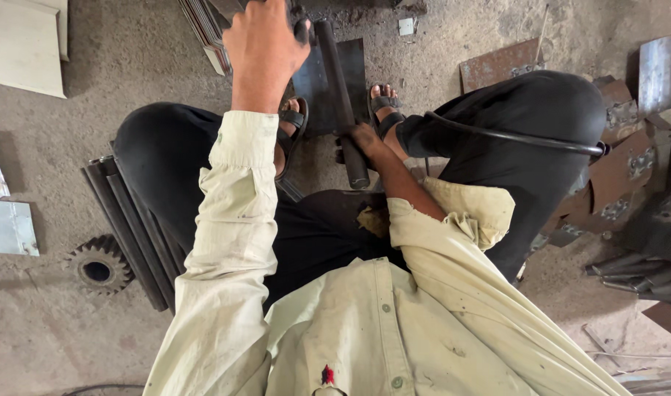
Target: The person welds a metal pipe to a flat metal plate using a handheld welding torch. They repeatedly pick up pipes, position them on the plate, and apply the torch to create welds, generating bright sparks. The person also uses a hammer to strike the pipe after welding.
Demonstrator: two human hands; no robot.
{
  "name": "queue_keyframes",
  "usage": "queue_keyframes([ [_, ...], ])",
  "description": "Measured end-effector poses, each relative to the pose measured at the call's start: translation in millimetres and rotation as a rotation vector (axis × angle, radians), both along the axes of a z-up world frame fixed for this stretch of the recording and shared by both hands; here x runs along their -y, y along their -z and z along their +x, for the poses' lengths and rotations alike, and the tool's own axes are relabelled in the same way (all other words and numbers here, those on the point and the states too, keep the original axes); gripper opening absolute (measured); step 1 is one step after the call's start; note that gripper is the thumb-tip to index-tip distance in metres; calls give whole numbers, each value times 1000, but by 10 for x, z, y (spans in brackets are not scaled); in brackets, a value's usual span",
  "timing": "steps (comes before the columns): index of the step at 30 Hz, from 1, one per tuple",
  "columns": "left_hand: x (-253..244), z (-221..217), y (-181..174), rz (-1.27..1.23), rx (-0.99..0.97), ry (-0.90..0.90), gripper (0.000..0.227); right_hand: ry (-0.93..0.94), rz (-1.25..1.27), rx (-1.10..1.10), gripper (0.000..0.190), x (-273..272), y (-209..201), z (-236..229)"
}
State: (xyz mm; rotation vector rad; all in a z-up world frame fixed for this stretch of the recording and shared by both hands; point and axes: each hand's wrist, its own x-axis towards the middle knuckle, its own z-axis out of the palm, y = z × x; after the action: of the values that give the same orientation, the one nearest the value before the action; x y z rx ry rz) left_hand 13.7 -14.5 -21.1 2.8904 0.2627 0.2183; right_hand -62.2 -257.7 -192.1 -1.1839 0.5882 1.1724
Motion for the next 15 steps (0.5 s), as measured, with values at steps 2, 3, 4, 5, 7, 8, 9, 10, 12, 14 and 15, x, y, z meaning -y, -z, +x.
queue_keyframes([
  [2,-7,-2,23,3,-24,-1,42,-34,18,12,37,4,35,5],
  [3,-22,-4,36,5,-36,-3,42,-25,23,10,38,8,52,0],
  [4,-35,-2,47,1,-62,-8,43,-16,28,8,39,23,67,-5],
  [5,-44,-2,57,-5,-89,-12,43,-6,32,5,40,34,80,-15],
  [7,-60,-14,59,-11,-123,-23,43,-9,11,10,41,32,110,-3],
  [8,-69,-26,52,-13,-128,-29,42,-10,0,13,42,29,121,10],
  [9,-78,-45,40,-14,-136,-37,41,0,7,16,42,22,126,18],
  [10,-86,-61,28,-7,-100,-30,40,10,15,18,42,11,125,28],
  [12,-110,-105,6,6,-31,-21,39,8,-2,15,42,-14,102,27],
  [14,-155,-134,-7,6,-52,-33,42,-13,-50,6,42,-54,66,39],
  [15,-175,-147,-6,5,-62,-38,43,-8,-51,8,43,-71,47,36],
])
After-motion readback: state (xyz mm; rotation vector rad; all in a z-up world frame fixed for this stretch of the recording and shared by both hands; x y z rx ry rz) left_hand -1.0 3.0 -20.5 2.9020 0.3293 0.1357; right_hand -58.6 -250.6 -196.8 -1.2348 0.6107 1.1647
